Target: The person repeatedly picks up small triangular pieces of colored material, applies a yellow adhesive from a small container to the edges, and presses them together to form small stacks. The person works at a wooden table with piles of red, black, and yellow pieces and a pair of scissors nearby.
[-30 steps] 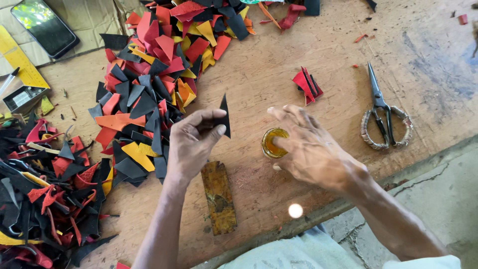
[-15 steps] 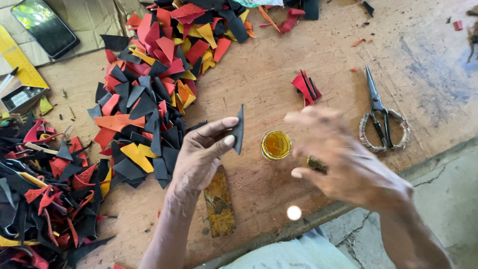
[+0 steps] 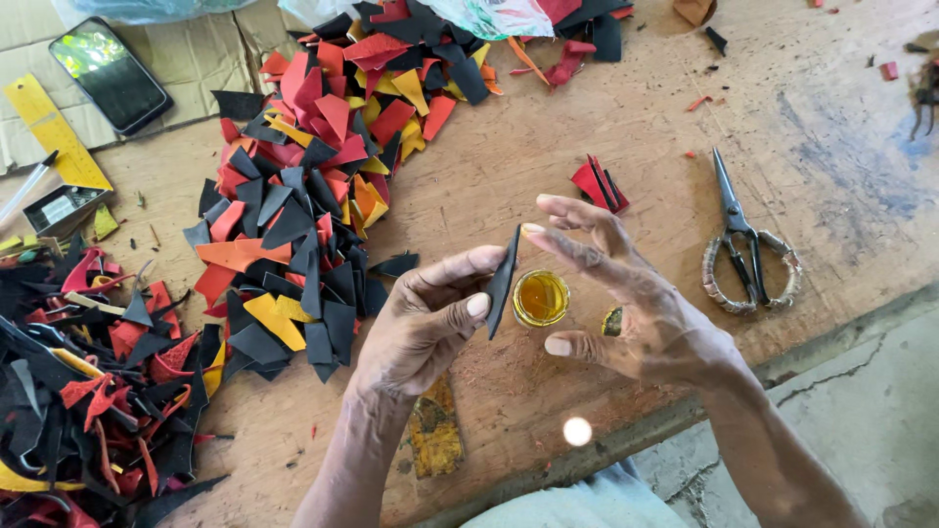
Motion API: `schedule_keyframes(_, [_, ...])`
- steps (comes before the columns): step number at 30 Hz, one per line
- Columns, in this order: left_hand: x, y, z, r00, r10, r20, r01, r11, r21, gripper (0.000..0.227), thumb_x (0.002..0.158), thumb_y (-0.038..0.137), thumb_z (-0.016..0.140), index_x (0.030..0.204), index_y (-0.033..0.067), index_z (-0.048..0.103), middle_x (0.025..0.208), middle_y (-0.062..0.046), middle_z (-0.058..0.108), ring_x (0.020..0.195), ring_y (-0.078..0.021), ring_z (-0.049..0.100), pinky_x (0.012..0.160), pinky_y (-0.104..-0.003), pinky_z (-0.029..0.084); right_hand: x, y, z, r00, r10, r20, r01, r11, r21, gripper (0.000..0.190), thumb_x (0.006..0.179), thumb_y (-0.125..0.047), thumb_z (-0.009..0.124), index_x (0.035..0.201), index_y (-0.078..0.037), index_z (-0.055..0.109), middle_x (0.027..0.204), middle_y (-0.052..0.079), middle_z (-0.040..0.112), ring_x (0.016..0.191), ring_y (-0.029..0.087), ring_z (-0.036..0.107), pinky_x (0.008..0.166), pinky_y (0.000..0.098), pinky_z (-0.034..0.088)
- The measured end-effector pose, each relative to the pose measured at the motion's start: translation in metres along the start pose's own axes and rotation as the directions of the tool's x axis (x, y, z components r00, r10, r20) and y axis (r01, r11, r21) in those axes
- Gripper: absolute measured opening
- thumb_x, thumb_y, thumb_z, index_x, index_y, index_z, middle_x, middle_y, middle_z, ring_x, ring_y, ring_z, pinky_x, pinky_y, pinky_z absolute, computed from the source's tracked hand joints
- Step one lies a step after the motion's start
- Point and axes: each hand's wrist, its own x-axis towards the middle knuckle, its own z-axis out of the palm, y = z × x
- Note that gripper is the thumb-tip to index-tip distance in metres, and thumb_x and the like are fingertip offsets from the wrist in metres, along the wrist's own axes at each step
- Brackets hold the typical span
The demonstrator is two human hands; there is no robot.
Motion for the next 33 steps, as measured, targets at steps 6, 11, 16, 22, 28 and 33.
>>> schedule_keyframes(6, [0.002,0.000,0.004,1.000,0.002,-0.008,-0.002,1.000,0.017,0.043,0.091,-0.010,0.071,0.134,-0.0074,0.063,0.127,-0.017,0.070,0.116,-0.0204,0.067,0.100,-0.029,0.056,0.004,0.003,-0.002,0.999,-0.048,-0.002,0.048,0.999,-0.008,0.092,0.078,-0.035,0.085,0.157,-0.024,0.040,0.167,0.012,0.031,0.152,0.031,0.033,0.125,0.0510,0.031])
schedule_keyframes(11, [0.006,0.000,0.001,0.999,0.031,0.005,-0.031,0.999,-0.012,0.042,0.092,-0.010,0.070,0.133,-0.0065,0.064,0.128,-0.017,0.070,0.115,-0.0214,0.068,0.097,-0.031,0.057,0.002,-0.002,0.000,0.998,-0.058,0.015,0.059,0.998,-0.020,0.089,0.079,-0.030,0.085,0.156,-0.027,0.042,0.166,0.011,0.032,0.154,0.031,0.032,0.122,0.0500,0.037])
schedule_keyframes(16, [0.009,0.000,-0.001,0.997,0.073,0.000,-0.073,0.997,-0.021,0.042,0.094,-0.010,0.071,0.135,-0.0052,0.064,0.128,-0.016,0.070,0.111,-0.0205,0.068,0.094,-0.031,0.057,0.001,-0.008,0.007,0.997,-0.077,0.018,0.078,0.996,-0.045,0.088,0.080,-0.028,0.085,0.156,-0.032,0.039,0.167,0.012,0.026,0.155,0.033,0.028,0.123,0.0495,0.039])
schedule_keyframes(22, [0.013,0.000,-0.002,0.996,0.089,-0.027,-0.090,0.994,-0.067,0.043,0.096,-0.009,0.071,0.139,-0.0043,0.064,0.129,-0.014,0.069,0.101,-0.0162,0.066,0.086,-0.027,0.056,-0.006,-0.014,0.017,0.991,-0.135,-0.002,0.131,0.964,-0.232,0.084,0.080,-0.027,0.084,0.152,-0.036,0.042,0.166,0.011,0.027,0.151,0.034,0.031,0.121,0.0502,0.038])
schedule_keyframes(28, [0.014,0.001,0.002,0.993,0.114,-0.003,-0.114,0.994,-0.001,0.045,0.095,-0.008,0.070,0.139,-0.0046,0.061,0.129,-0.015,0.069,0.107,-0.0186,0.068,0.088,-0.030,0.058,-0.006,-0.005,0.024,0.974,-0.187,-0.124,0.144,0.945,-0.293,0.083,0.088,-0.023,0.080,0.156,-0.039,0.035,0.164,0.015,0.026,0.147,0.033,0.034,0.118,0.0476,0.043])
schedule_keyframes(33, [0.013,0.000,-0.003,0.991,0.129,-0.039,-0.129,0.992,-0.011,0.046,0.097,-0.008,0.070,0.141,-0.0047,0.061,0.127,-0.014,0.069,0.104,-0.0166,0.067,0.087,-0.027,0.055,-0.006,-0.009,0.039,0.968,-0.248,-0.050,0.215,0.912,-0.350,0.091,0.089,-0.022,0.081,0.158,-0.041,0.025,0.163,0.021,0.024,0.148,0.039,0.033,0.121,0.0563,0.040])
